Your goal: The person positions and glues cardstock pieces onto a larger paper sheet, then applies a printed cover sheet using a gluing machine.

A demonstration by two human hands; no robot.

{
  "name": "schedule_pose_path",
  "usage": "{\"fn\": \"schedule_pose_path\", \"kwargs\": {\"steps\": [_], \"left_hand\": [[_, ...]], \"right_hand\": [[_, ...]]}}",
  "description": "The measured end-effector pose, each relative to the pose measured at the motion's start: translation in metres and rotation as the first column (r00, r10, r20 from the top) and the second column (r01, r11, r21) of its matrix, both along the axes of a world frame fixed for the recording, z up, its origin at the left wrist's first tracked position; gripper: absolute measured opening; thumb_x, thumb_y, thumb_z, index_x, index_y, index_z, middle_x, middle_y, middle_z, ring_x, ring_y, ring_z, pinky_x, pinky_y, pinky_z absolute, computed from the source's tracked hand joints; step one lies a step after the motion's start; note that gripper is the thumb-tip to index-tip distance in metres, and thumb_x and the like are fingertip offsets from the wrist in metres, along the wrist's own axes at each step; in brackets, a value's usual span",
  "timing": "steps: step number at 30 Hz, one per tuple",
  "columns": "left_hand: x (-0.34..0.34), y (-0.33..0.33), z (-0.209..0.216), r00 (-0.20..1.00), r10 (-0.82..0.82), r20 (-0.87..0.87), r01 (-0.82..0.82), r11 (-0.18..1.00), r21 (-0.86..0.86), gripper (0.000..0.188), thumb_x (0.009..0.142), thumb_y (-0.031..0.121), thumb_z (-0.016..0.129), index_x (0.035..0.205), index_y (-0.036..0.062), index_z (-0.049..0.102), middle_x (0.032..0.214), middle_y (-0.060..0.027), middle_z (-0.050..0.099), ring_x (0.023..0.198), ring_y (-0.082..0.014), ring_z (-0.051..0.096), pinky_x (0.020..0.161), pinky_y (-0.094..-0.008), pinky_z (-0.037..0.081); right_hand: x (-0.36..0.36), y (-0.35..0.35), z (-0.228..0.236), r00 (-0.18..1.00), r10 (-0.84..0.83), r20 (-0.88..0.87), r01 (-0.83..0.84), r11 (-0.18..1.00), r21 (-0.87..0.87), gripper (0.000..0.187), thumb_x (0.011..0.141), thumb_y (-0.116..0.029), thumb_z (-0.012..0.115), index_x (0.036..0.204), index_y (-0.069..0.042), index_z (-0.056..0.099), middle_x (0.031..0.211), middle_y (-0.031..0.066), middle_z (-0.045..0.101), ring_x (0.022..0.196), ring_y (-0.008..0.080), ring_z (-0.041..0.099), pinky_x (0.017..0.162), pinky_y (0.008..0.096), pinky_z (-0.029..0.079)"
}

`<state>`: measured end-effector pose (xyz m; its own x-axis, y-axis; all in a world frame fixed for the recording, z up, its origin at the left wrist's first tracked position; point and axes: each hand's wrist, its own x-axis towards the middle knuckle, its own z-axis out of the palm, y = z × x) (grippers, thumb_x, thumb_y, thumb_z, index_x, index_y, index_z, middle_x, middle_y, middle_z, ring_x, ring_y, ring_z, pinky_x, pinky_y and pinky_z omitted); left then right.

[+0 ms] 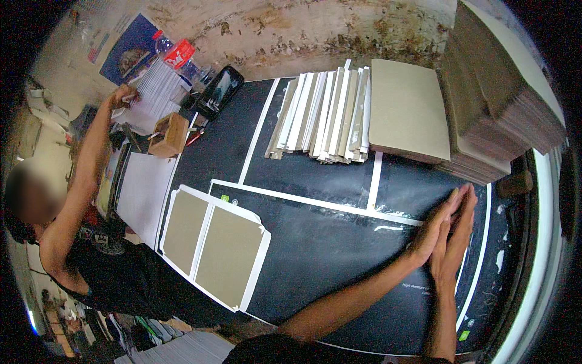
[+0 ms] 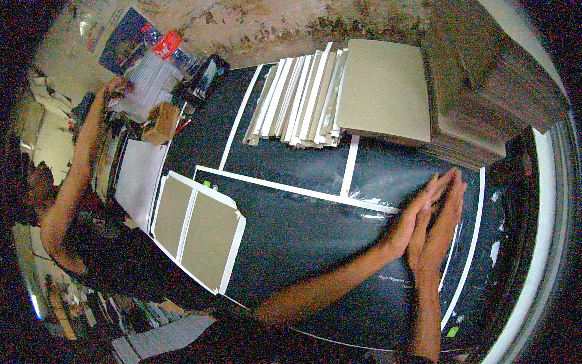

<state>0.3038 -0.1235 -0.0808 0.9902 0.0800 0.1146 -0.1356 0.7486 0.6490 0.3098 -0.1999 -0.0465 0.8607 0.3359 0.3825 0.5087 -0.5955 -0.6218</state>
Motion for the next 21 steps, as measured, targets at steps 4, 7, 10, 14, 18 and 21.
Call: {"fn": "schedule_pose_path", "kwargs": {"steps": [4,7,10,14,18,21], "left_hand": [[-0.004,0.004,-0.001,0.997,-0.05,-0.055,0.054,0.995,0.085,0.067,0.108,0.048,0.034,0.153,-0.0027,0.038,0.159,-0.0162,0.039,0.149,-0.0271,0.034,0.125,-0.0371,0.019],[-0.006,0.002,0.005,0.993,-0.03,-0.118,0.042,0.994,0.101,0.066,0.108,0.046,0.033,0.151,-0.003,0.041,0.156,-0.0161,0.044,0.147,-0.0273,0.038,0.124,-0.0372,0.021],[-0.013,0.009,0.003,0.991,0.014,-0.134,0.016,0.975,0.22,0.062,0.108,0.042,0.033,0.151,-0.0029,0.041,0.157,-0.0152,0.043,0.147,-0.0251,0.037,0.124,-0.0363,0.022],[-0.013,0.009,0.003,0.996,0.063,-0.059,-0.039,0.941,0.335,0.062,0.109,0.04,0.039,0.151,-0.0059,0.038,0.158,-0.0159,0.041,0.147,-0.0227,0.036,0.122,-0.0336,0.024],[-0.016,0.011,0.012,0.981,0.029,-0.194,0.039,0.939,0.341,0.057,0.11,0.039,0.036,0.152,0.0003,0.04,0.159,-0.0156,0.04,0.149,-0.0267,0.034,0.123,-0.037,0.024],[-0.015,0.011,0.014,0.979,-0.002,-0.205,0.064,0.954,0.294,0.057,0.11,0.039,0.038,0.153,0.002,0.04,0.158,-0.0158,0.041,0.148,-0.0276,0.037,0.123,-0.0376,0.026]], "right_hand": [[0.002,0.0,-0.004,0.997,-0.05,0.065,0.049,0.999,0.016,0.065,0.102,-0.025,0.048,0.158,0.0,0.025,0.163,0.024,0.029,0.154,0.0404,0.02,0.124,0.0491,0.016],[0.002,-0.001,-0.003,0.999,-0.029,0.028,0.028,0.999,0.032,0.064,0.102,-0.023,0.048,0.157,0.001,0.026,0.163,0.0237,0.028,0.154,0.0393,0.02,0.125,0.0477,0.016],[0.001,-0.003,0.0,0.997,-0.014,-0.078,0.018,0.999,0.051,0.063,0.103,-0.024,0.047,0.157,0.002,0.027,0.163,0.0233,0.029,0.153,0.038,0.023,0.124,0.0455,0.018],[0.005,-0.005,-0.005,0.992,-0.016,-0.127,0.022,0.999,0.044,0.065,0.105,-0.032,0.045,0.157,0.002,0.027,0.162,0.0213,0.032,0.151,0.0329,0.029,0.123,0.0418,0.021],[0.004,-0.001,0.004,0.984,-0.061,-0.166,0.053,0.997,-0.05,0.058,0.105,-0.022,0.045,0.156,0.002,0.032,0.16,0.0196,0.036,0.15,0.0302,0.031,0.123,0.0406,0.021],[0.004,0.007,0.009,0.976,-0.038,-0.214,0.042,0.999,0.014,0.058,0.106,-0.023,0.043,0.156,0.002,0.031,0.16,0.0205,0.037,0.15,0.0302,0.032,0.123,0.0409,0.021]]}}
